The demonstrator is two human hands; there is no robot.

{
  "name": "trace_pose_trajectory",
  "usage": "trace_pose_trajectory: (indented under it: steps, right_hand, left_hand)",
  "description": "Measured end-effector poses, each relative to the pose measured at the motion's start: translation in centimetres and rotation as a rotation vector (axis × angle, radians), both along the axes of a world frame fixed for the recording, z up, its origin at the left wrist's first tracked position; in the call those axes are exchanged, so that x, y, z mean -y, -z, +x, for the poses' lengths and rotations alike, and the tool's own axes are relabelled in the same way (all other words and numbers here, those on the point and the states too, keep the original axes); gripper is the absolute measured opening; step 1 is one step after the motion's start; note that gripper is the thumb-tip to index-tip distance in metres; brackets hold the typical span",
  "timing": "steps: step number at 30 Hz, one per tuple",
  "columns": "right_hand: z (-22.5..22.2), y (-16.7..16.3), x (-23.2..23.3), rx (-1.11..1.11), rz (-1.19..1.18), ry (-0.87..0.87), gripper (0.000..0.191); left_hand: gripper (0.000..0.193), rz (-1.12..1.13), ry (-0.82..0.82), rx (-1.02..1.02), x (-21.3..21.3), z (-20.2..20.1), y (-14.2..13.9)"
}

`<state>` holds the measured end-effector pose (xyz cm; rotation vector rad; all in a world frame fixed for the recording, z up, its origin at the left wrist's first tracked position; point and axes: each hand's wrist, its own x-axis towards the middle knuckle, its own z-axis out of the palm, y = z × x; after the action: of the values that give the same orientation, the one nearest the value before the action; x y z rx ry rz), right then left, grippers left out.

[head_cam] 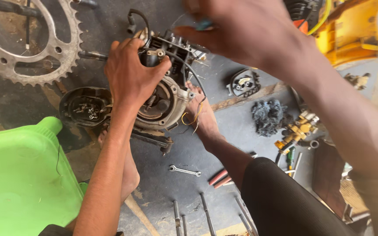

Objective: The person disassembles a small engine block, removing a circular cover and internal components. They then use a wrench to loosen and remove bolts from the engine casing, placing the parts on the floor.

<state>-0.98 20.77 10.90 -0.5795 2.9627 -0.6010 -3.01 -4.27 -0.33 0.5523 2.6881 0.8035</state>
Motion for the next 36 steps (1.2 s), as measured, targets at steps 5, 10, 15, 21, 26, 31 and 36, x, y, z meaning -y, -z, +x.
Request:
trace_pose_trajectory:
  steps: [5, 10, 15, 21, 26, 31, 36]
  right_hand:
    - [9.8, -1.9, -2.2, 0.113, -0.035, 0.35, 0.02]
    - [25.2, -2.1, -1.2, 0.355, -0.23, 0.402, 0.027]
    - [37.3, -0.5, 0.6, 0.348, -0.253, 0.652, 0.018]
    - [42.4, 0.3, 0.9, 0.319, 0.07, 0.553, 0.02]
    - [42.3, -0.8, 1.1, 0.509, 0.202, 0.495, 0.026]
    - [45.7, -1.5, 8.2, 0.253, 0.354, 0.523, 0.039]
    - [54.3, 1.9, 16.2, 0.586, -0.546, 1.127, 0.023]
  left_hand:
    - [0.054, 0.018, -0.019, 0.0, 0.8, 0.1, -1.8]
    - [0.054, 0.03, 0.025, -0.057, 1.2, 1.6, -4.5]
    - [0.067, -0.062, -0.066, -0.004, 1.2, 4.3, -6.6]
    - [0.062, -0.01, -0.016, -0.122, 1.2, 8.1, -8.6]
    - [0.062, -0.035, -0.117, -0.132, 0.8, 11.1, -9.8]
    - [0.058, -0.022, -0.131, -0.139, 0.1, 11.9, -11.0]
    - [0.052, 0.004, -0.046, -0.207, -0.2, 10.3, -11.4]
